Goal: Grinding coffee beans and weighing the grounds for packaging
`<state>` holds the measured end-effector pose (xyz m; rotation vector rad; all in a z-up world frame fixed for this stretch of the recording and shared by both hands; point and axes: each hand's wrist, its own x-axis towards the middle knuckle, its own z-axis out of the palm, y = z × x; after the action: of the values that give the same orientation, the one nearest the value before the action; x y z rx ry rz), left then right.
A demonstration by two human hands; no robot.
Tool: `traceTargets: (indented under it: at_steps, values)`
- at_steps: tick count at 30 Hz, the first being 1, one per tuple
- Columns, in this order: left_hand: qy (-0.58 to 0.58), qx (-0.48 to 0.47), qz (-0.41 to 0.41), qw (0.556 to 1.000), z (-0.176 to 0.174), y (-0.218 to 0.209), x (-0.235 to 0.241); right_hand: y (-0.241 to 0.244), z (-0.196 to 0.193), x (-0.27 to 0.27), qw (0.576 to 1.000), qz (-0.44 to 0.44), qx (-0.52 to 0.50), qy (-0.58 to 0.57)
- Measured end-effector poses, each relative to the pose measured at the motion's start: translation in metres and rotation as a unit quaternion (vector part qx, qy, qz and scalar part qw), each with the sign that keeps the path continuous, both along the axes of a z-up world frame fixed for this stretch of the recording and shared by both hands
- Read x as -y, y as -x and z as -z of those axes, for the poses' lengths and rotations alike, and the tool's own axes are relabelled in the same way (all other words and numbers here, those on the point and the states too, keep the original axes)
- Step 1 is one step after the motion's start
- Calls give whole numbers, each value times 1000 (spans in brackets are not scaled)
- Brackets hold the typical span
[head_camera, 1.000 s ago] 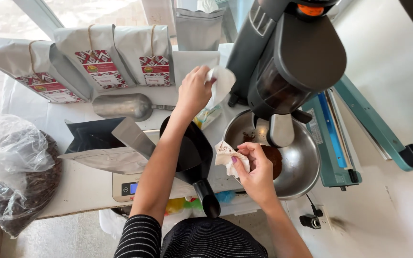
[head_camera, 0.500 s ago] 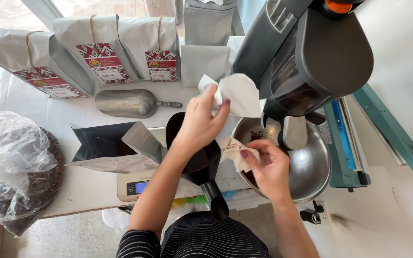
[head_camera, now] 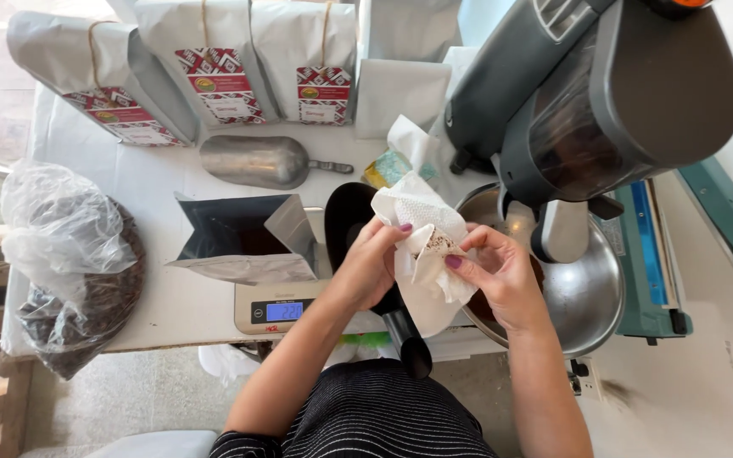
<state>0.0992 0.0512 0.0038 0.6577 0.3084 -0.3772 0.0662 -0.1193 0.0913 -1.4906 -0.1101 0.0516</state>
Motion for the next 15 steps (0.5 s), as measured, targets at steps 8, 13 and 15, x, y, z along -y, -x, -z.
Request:
traceTargets:
  at_steps: [8, 13, 15]
  values:
    - [-67, 121, 0, 990, -43, 60, -26, 6, 1, -6, 999, 8, -1, 52]
    - [-118, 202, 31, 972, -63, 69, -44, 3, -5, -16, 997, -46, -32, 45]
    - [-150, 203, 8, 968, -47, 68, -40, 7, -3, -25, 997, -46, -33, 53]
